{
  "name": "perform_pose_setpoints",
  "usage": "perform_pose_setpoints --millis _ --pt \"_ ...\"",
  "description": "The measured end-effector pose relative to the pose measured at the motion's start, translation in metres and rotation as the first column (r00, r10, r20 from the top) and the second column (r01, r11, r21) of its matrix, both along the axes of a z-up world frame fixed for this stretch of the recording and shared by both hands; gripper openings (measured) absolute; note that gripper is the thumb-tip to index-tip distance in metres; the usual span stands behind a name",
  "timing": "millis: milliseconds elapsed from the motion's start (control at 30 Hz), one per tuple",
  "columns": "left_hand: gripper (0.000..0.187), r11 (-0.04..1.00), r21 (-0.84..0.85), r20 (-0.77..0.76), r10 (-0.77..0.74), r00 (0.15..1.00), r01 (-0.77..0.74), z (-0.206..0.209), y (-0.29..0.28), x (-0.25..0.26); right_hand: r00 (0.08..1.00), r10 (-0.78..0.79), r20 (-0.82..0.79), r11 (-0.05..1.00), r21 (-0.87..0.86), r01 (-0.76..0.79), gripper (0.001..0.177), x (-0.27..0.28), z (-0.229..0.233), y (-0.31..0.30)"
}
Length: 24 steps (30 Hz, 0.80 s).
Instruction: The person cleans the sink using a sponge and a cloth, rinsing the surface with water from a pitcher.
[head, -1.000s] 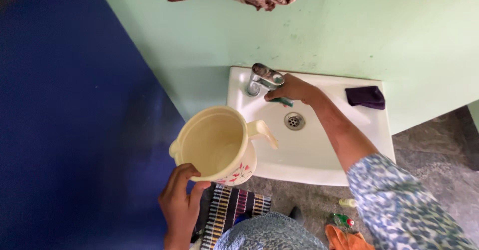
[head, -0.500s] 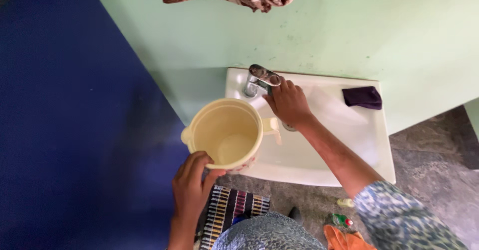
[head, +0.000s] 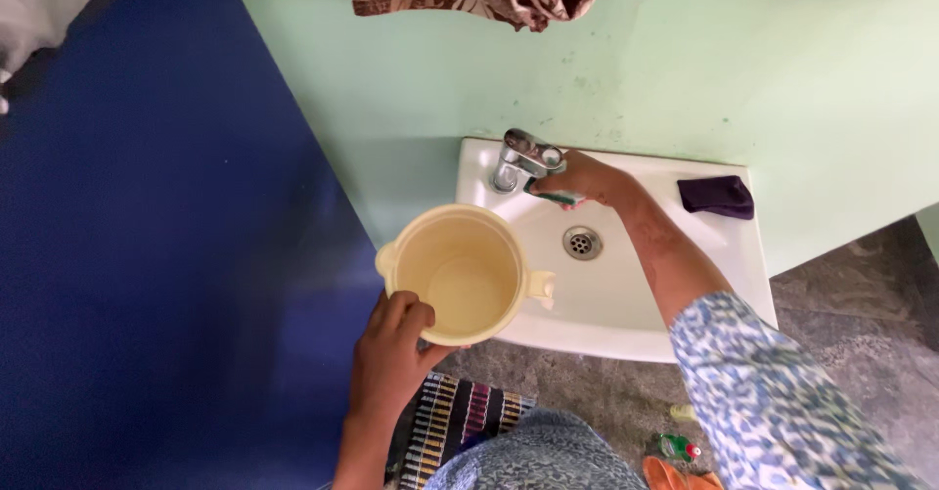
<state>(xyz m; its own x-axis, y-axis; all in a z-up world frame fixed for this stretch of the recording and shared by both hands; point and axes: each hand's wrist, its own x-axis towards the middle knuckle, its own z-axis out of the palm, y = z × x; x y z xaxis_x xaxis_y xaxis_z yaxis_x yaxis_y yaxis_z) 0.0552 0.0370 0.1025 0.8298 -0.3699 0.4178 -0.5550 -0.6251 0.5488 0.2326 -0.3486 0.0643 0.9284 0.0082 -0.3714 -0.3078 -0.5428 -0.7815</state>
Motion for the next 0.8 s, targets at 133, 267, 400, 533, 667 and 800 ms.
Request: perform_pose_setpoints --millis 133,267,400,533,667,800 --pt "0.041 0.997 -0.078 0.013 0.027 1.000 -0.026 -0.010 0.000 -0.008 0.934 0.025 0.357 0.856 -0.491 0.165 0.040 -0.027 -0.015 0.019" --pt "0.042 0.992 -0.088 0.023 0.089 0.996 -0.087 -0.019 -0.001 -0.011 0.802 0.377 0.463 0.477 -0.840 0.260 0.026 -0.048 -0.026 0.033" --pt "0.041 0.975 -0.176 0.003 0.140 0.990 -0.137 -0.017 -0.010 -0.013 0.599 0.623 0.503 0.206 -0.844 0.494 0.042 -0.050 -0.010 0.067" --pt "0.043 0.978 -0.137 0.080 0.169 0.982 -0.157 -0.015 -0.016 -0.009 0.670 0.506 0.542 0.376 -0.839 0.394 0.043 -0.038 -0.007 0.075" --pt "0.044 0.978 -0.087 -0.020 0.191 0.981 -0.192 -0.012 -0.019 -0.004 0.735 0.432 0.522 0.490 -0.821 0.294 0.031 -0.017 -0.022 0.059" --pt "0.042 0.978 -0.119 0.035 0.178 0.983 -0.173 -0.002 -0.027 0.007 0.816 0.405 0.413 0.539 -0.829 0.151 0.024 -0.011 -0.014 0.050"
